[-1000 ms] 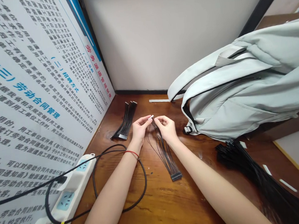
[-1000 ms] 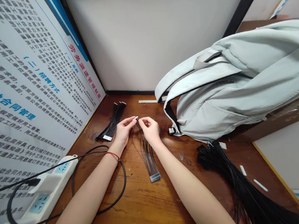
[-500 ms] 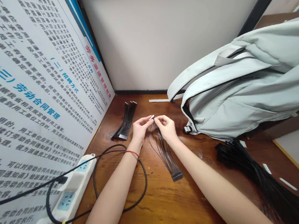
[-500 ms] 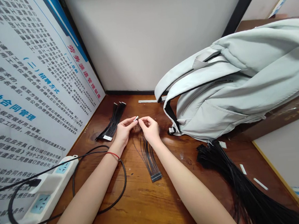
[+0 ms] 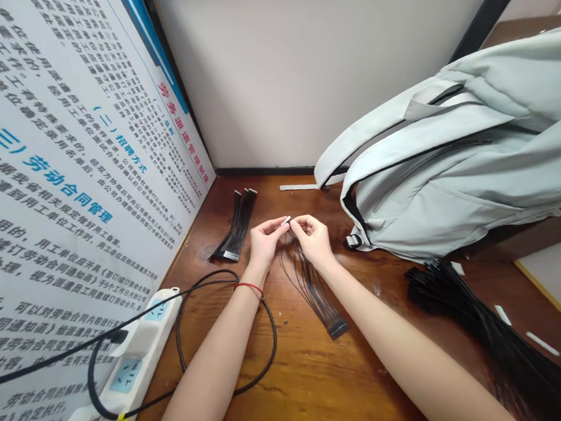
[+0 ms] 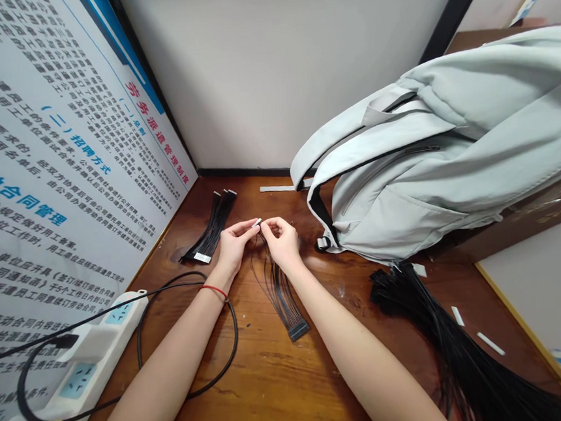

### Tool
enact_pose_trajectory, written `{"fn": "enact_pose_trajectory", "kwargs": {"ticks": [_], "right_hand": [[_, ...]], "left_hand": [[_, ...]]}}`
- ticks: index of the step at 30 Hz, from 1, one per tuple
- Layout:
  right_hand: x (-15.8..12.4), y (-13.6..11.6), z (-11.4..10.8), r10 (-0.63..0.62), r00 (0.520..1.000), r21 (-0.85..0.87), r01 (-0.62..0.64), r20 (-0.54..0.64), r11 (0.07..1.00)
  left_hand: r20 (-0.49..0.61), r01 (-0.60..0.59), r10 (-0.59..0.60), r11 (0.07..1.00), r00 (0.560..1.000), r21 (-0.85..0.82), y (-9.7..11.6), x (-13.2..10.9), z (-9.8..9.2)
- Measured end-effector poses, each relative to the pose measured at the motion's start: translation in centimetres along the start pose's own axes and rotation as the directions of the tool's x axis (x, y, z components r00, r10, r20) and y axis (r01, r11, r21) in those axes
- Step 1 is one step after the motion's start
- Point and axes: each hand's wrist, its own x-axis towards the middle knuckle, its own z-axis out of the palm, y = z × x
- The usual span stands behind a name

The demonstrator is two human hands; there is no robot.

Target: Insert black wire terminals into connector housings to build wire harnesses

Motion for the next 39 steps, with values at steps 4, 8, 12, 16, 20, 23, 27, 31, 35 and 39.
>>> {"fn": "enact_pose_trajectory", "kwargs": {"ticks": [4,8,12,16,20,23,27,31,35,39], "right_hand": [[0.0,0.1,0.0,0.001,1.0,-0.006,-0.001,-0.008,1.0],[0.0,0.1,0.0,-0.001,1.0,-0.007,0.001,-0.01,1.0],[0.0,0.0,0.0,0.0,1.0,-0.01,0.0,-0.011,1.0],[0.0,0.0,0.0,0.005,1.0,-0.012,-0.005,-0.011,1.0],[-0.1,-0.2,0.1,0.014,1.0,-0.003,-0.014,0.006,1.0],[-0.2,-0.5,0.2,0.002,1.0,-0.026,-0.002,0.009,1.0],[-0.4,-0.9,0.3,0.003,1.0,-0.071,-0.004,-0.007,0.997],[-0.7,-1.1,0.4,-0.013,1.0,-0.109,0.015,0.02,0.994],[-1.2,-1.3,0.5,-0.063,0.997,-0.18,0.072,0.054,0.981],[-1.0,-2.9,0.1,-0.138,0.99,-0.226,0.133,-0.006,0.965]], "left_hand": [[0.0,-0.02,0.02,0.999,1.0,0.025,-0.1,-0.1,0.1],[0.001,-0.025,0.025,0.999,1.0,0.046,-0.1,-0.2,0.1],[0.01,-0.03,0.029,0.998,1.0,0.061,-0.2,-0.2,0.1],[0.016,-0.03,0.029,0.997,0.999,0.065,-0.2,-0.1,0.0],[0.01,-0.033,0.033,0.999,0.999,0.039,-0.2,0.0,0.0],[-0.011,-0.032,0.032,0.999,0.999,-0.006,-0.3,0.2,-0.1],[-0.029,0.008,-0.011,0.995,1.0,-0.104,-0.4,0.4,-0.2],[-0.045,0.041,-0.049,0.984,0.998,-0.173,-0.2,0.4,-0.3],[-0.055,0.031,-0.04,0.987,0.998,-0.157,-0.1,0.3,-0.2],[-0.059,0.014,-0.022,0.991,0.998,-0.131,0.0,0.2,-0.1]]}}
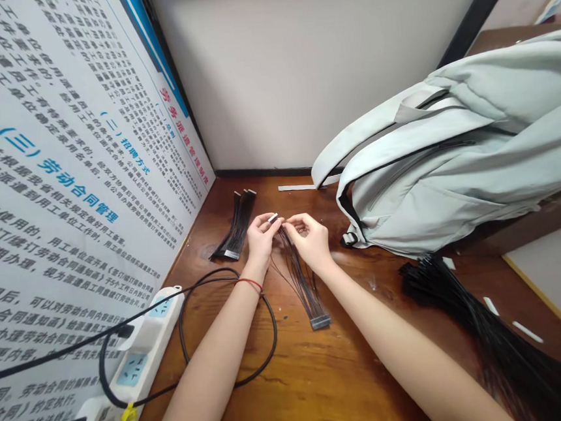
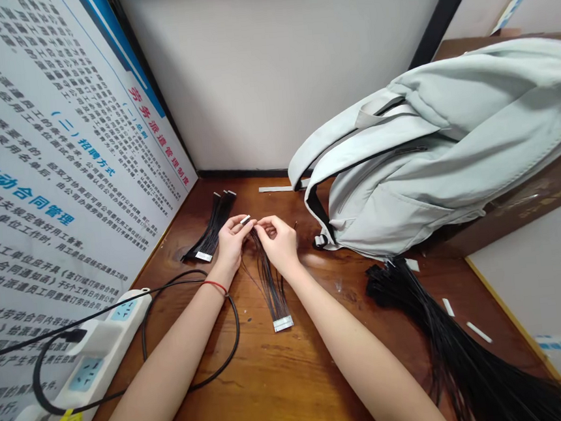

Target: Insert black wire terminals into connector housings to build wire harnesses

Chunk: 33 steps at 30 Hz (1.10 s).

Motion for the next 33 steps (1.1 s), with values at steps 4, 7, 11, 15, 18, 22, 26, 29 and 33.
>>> {"fn": "enact_pose_trajectory", "kwargs": {"ticks": [4,7,11,15,18,22,26,29,33], "right_hand": [[1.0,-2.8,-2.7,-0.042,0.997,-0.009,0.042,-0.06,0.999],[0.5,-3.9,-5.1,0.021,0.988,-0.152,0.002,0.153,0.988],[-1.5,-2.3,-6.3,0.127,0.93,-0.363,0.008,0.346,0.932],[-1.1,0.6,-4.5,0.079,0.964,-0.476,0.054,0.255,0.878],[0.8,1.5,-2.3,0.056,0.976,-0.516,0.062,0.21,0.854],[2.9,1.7,0.2,0.177,0.969,-0.529,-0.06,0.172,0.846],[3.3,1.8,1.2,0.267,0.953,-0.545,-0.149,0.143,0.825],[2.8,2.1,1.2,0.204,0.971,-0.412,-0.137,0.124,0.901],[1.9,2.3,1.4,0.17,0.982,0.051,-0.175,0.085,0.983]], "left_hand": [[0.02,0.017,-0.016,1.0,1.0,-0.011,0.1,0.0,0.0],[0.024,0.017,-0.017,1.0,1.0,-0.023,0.1,0.0,-0.1],[0.021,0.005,-0.005,1.0,1.0,-0.024,0.0,0.1,-0.2],[0.025,0.015,-0.015,1.0,1.0,-0.019,0.0,0.0,-0.2],[0.021,0.025,-0.024,0.999,0.999,-0.034,0.0,0.0,-0.2],[0.021,0.019,-0.018,0.999,1.0,-0.051,-0.1,0.1,-0.1],[0.024,0.01,-0.009,0.999,1.0,-0.039,-0.4,0.4,-0.2],[0.0,-0.006,0.006,1.0,1.0,-0.024,-0.7,0.8,-0.4],[-0.035,-0.034,0.033,0.999,0.999,-0.012,-0.9,1.0,-0.5]]}}
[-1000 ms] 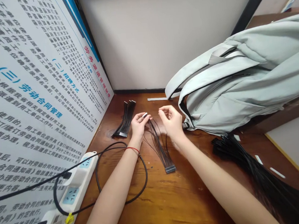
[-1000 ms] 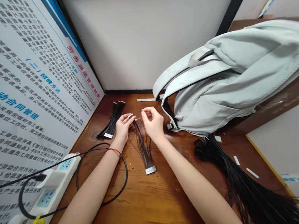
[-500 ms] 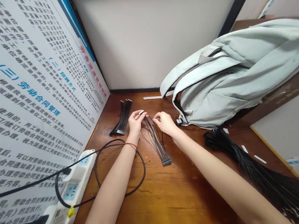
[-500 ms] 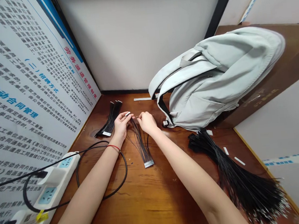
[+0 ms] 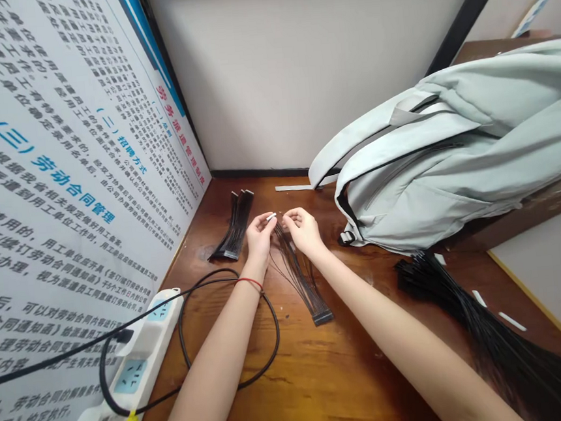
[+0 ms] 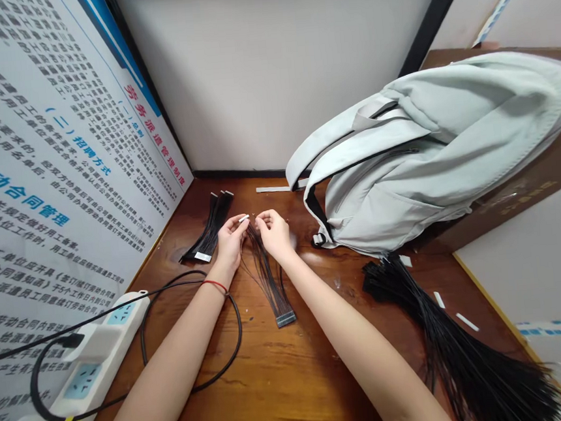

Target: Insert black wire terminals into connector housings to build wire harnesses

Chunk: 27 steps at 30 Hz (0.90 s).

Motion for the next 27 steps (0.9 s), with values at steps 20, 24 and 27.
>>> {"fn": "enact_pose_trajectory", "kwargs": {"ticks": [20,24,27], "right_hand": [[-1.2,0.2,0.7,0.034,0.999,0.255,-0.025,-0.033,0.967],[-1.2,0.0,0.7,0.033,0.998,0.277,-0.019,-0.045,0.961],[-1.2,0.1,0.7,0.032,0.998,0.283,-0.017,-0.047,0.959]], "left_hand": [[0.012,0.021,-0.02,0.998,1.0,-0.056,0.6,-0.7,0.4],[0.009,0.026,-0.026,0.998,1.0,-0.062,0.7,-0.7,0.4],[0.007,0.026,-0.026,0.997,1.0,-0.066,0.7,-0.7,0.4]]}}
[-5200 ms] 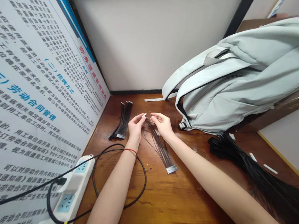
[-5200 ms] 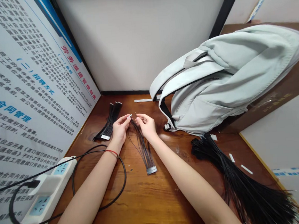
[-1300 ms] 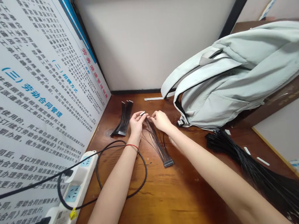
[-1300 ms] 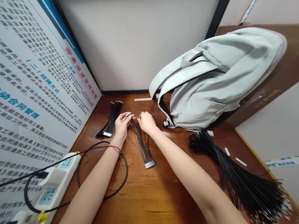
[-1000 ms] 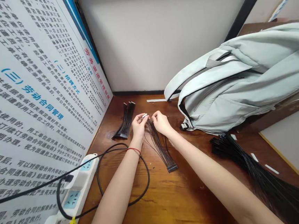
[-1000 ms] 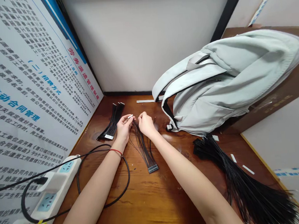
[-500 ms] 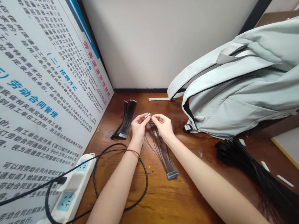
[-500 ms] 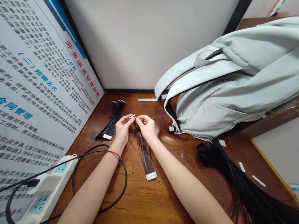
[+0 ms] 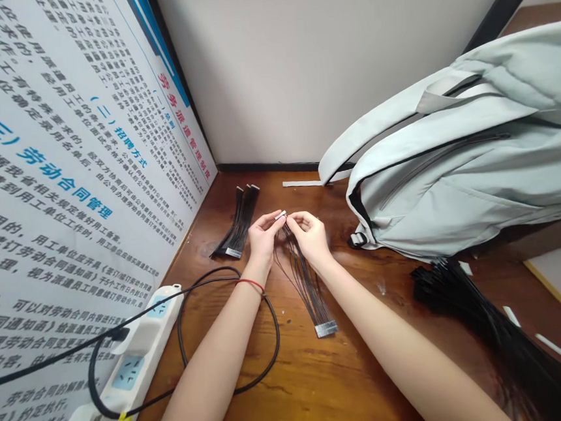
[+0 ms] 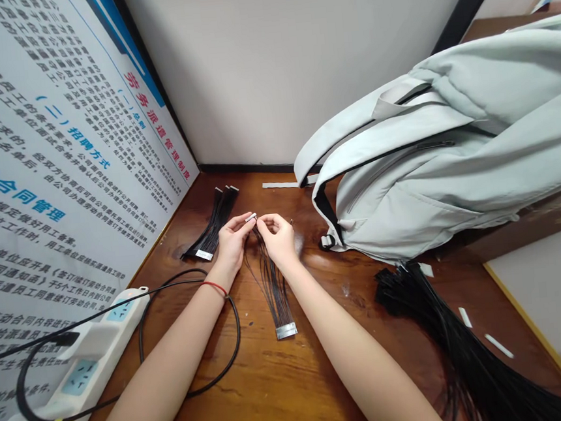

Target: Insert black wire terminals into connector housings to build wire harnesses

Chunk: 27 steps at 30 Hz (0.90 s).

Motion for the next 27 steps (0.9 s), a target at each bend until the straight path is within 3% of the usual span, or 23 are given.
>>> {"fn": "enact_pose_trajectory", "kwargs": {"ticks": [18,27], "right_hand": [[0.07,0.19,0.0,-0.014,1.0,-0.031,0.014,-0.007,0.999],[-0.32,-0.44,-0.06,-0.046,0.997,-0.136,0.037,-0.06,0.99]], "left_hand": [[0.011,-0.026,0.026,0.999,1.0,0.028,-0.1,0.04,-0.07],[0.017,-0.028,0.027,0.998,0.999,0.06,0.22,-0.28,0.2]]}}
